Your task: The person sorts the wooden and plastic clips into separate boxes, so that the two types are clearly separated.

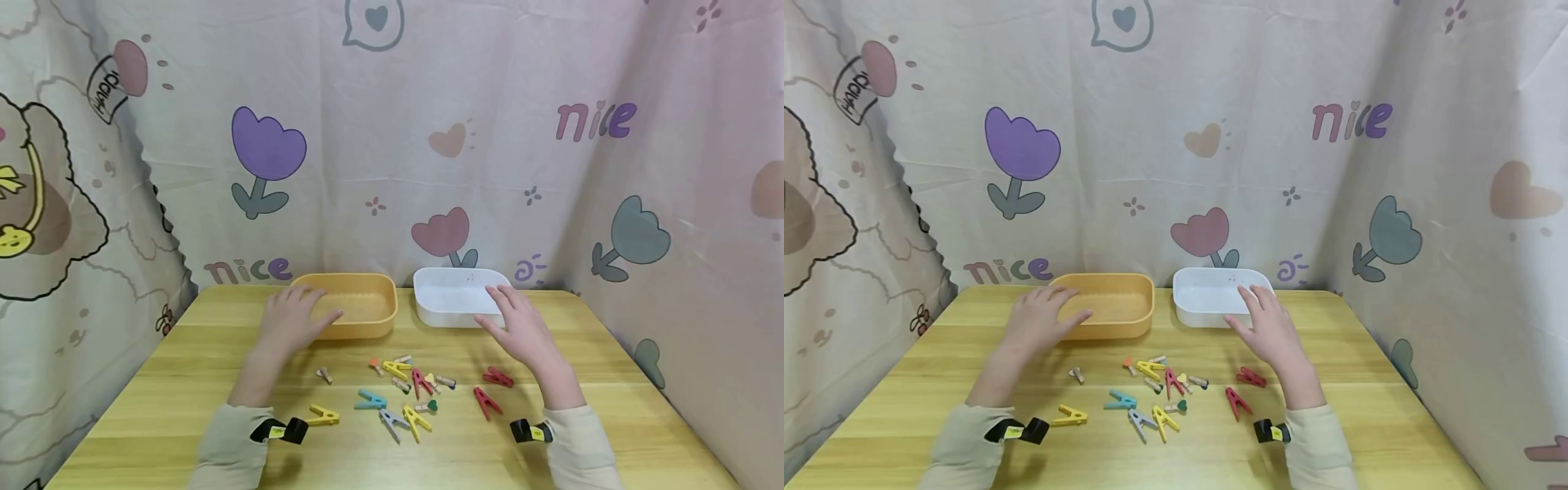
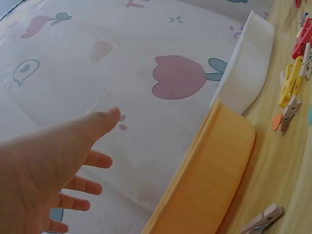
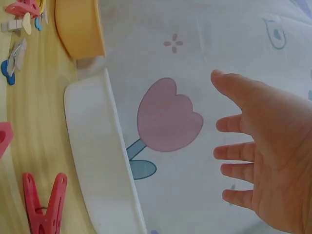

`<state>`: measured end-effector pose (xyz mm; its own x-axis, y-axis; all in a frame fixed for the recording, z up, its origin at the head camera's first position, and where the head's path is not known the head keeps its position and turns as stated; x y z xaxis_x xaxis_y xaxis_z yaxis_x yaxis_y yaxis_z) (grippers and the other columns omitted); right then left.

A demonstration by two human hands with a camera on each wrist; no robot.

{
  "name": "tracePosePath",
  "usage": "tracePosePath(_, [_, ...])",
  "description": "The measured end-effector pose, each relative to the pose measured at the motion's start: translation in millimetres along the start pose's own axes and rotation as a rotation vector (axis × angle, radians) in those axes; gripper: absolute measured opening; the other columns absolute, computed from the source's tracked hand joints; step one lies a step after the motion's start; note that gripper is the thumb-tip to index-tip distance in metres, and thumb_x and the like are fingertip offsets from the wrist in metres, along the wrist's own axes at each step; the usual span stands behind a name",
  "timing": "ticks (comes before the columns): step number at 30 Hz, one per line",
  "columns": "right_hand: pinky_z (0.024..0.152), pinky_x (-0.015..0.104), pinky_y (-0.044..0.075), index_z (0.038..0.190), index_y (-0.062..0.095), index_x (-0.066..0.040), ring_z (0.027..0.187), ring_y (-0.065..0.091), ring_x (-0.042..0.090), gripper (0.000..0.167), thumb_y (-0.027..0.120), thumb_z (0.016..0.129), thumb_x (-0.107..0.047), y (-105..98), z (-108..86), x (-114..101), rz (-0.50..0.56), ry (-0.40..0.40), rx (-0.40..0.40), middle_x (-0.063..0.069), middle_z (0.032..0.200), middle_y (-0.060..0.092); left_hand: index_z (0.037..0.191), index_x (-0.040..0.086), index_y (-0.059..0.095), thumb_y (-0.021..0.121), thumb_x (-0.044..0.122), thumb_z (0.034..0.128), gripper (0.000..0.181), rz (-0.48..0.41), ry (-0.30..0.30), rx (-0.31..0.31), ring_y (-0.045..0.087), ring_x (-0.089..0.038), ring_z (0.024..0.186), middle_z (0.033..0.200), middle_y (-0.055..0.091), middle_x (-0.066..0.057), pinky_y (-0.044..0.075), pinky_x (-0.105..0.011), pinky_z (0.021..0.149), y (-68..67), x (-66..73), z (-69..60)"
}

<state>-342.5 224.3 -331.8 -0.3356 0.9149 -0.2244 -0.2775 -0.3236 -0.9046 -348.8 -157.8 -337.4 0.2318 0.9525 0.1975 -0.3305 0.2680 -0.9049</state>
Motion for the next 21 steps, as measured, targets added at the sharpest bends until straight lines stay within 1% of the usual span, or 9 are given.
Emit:
tracePosePath(4, [0.110, 0.062, 0.030, 0.145, 0.042, -0.007, 0.137, 0.037, 0.043, 0.065, 0.059, 0.094, -0.044, -9, -0.4, -7, 0.018, -0.036, 0.071, 0.023, 0.148, 0.041, 0.128, 0.016, 0.062, 0.051, 0.065, 0.0898, 0.063, 0.019, 0.028, 0.055, 0.050, -0.041, 0.124, 0.132, 0.059, -0.013, 0.034, -0.064, 0.104, -7.3, -2.4, -1.1])
tracePosePath(8, [0.110, 0.059, 0.033, 0.142, 0.046, -0.007, 0.134, 0.040, 0.041, 0.062, 0.062, 0.093, -0.041, -18, -1.3, -14, 0.024, -0.074, 0.134, 0.021, 0.144, 0.045, 0.120, 0.016, 0.066, 0.056, 0.062, 0.0887, 0.057, 0.034, 0.048, 0.123, 0.053, -0.040, 0.118, 0.124, 0.064, -0.013, 0.039, -0.062, 0.099, -15.4, -5.9, -3.6])
tracePosePath(12, [0.107, 0.057, 0.037, 0.137, 0.051, -0.006, 0.129, 0.046, 0.039, 0.057, 0.067, 0.091, -0.035, -29, -6.6, -20, 0.024, -0.123, 0.204, 0.019, 0.137, 0.052, 0.114, 0.014, 0.068, 0.061, 0.057, 0.0876, 0.050, 0.040, 0.067, 0.167, 0.055, -0.039, 0.116, 0.119, 0.067, -0.013, 0.041, -0.062, 0.094, -19.6, -7.8, -3.2])
tracePosePath(15, [0.102, 0.055, 0.043, 0.131, 0.057, -0.006, 0.120, 0.053, 0.036, 0.053, 0.072, 0.087, -0.031, -34, -12.6, -26, 0.001, -0.203, 0.280, 0.017, 0.127, 0.058, 0.110, 0.013, 0.069, 0.065, 0.053, 0.0868, 0.046, 0.045, 0.081, 0.189, 0.056, -0.039, 0.113, 0.114, 0.068, -0.014, 0.043, -0.061, 0.091, -22.0, -13.0, -2.9])
tracePosePath(18, [0.095, 0.052, 0.048, 0.125, 0.061, -0.006, 0.112, 0.058, 0.034, 0.050, 0.075, 0.083, -0.028, -34, -20.1, -31, -0.037, -0.298, 0.343, 0.016, 0.119, 0.062, 0.104, 0.012, 0.070, 0.068, 0.050, 0.0855, 0.042, 0.047, 0.098, 0.220, 0.058, -0.039, 0.107, 0.108, 0.068, -0.014, 0.044, -0.059, 0.088, -25.7, -21.5, -3.7])
tracePosePath(20, [0.092, 0.050, 0.050, 0.122, 0.063, -0.006, 0.107, 0.059, 0.032, 0.047, 0.074, 0.083, -0.029, -33, -25.9, -32, -0.053, -0.361, 0.374, 0.015, 0.115, 0.063, 0.101, 0.012, 0.070, 0.069, 0.048, 0.0850, 0.039, 0.042, 0.110, 0.234, 0.058, -0.038, 0.105, 0.105, 0.068, -0.014, 0.044, -0.059, 0.087, -26.4, -26.9, -3.6])
tracePosePath(21, [0.090, 0.050, 0.050, 0.120, 0.064, -0.006, 0.105, 0.059, 0.032, 0.045, 0.071, 0.086, -0.032, -32, -29.0, -32, -0.057, -0.384, 0.382, 0.015, 0.114, 0.063, 0.100, 0.012, 0.070, 0.070, 0.047, 0.0844, 0.037, 0.039, 0.121, 0.242, 0.059, -0.038, 0.104, 0.104, 0.068, -0.013, 0.044, -0.059, 0.086, -25.9, -28.4, -3.1])
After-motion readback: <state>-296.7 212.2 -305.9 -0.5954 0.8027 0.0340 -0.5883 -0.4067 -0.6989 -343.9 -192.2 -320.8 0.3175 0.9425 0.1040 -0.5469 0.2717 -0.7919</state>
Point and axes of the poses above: each hand's wrist, its own z-axis towards the middle knuckle, its own y-axis out of the palm, x = y × z, the point moved 8 cm from there along z, towards the middle knuckle
